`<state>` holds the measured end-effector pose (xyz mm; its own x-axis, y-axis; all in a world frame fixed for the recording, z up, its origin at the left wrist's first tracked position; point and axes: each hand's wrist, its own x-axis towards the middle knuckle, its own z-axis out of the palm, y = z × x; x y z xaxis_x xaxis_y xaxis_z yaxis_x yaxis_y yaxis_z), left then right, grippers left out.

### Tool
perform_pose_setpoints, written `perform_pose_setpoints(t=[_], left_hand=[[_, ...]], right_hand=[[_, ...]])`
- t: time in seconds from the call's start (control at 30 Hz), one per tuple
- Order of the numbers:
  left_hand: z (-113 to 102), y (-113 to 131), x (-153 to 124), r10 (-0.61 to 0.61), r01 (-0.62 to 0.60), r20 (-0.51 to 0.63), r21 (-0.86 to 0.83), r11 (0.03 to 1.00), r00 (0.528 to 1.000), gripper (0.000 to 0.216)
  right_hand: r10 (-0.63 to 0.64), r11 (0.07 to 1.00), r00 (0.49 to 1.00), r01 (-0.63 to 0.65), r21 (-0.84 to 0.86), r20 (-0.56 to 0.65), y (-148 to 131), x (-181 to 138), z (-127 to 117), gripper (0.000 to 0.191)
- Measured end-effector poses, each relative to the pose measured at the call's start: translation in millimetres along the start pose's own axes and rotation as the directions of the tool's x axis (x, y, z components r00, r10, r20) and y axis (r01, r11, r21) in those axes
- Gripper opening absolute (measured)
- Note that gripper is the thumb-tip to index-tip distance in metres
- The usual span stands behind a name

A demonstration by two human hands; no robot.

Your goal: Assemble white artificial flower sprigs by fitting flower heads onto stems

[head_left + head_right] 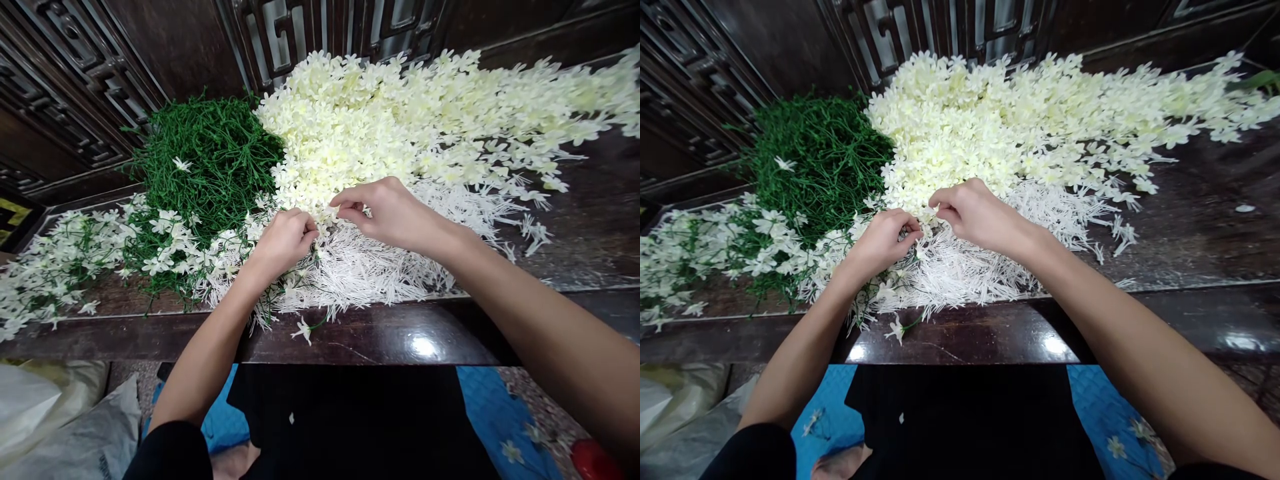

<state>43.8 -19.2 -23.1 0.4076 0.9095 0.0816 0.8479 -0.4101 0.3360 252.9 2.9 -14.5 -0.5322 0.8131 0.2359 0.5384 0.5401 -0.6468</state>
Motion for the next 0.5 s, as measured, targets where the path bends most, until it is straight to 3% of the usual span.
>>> perform_pose_setpoints(t=[0.2,0.5], left_hand=[[-5,3,0,-0.03,0.029,-0.025,-0.052,0.998,0.999,0.012],[-15,6,0,-0.005,-0.037,-0.261,-0.153,0.988,0.965,0.009]], right_hand=[[0.012,0.999,0.999,-0.014,0.04,0.052,-6,0,-5,0.026],[0.048,0.989,0.993,-0.061,0.132,0.106,-14,0,-11,0.009]])
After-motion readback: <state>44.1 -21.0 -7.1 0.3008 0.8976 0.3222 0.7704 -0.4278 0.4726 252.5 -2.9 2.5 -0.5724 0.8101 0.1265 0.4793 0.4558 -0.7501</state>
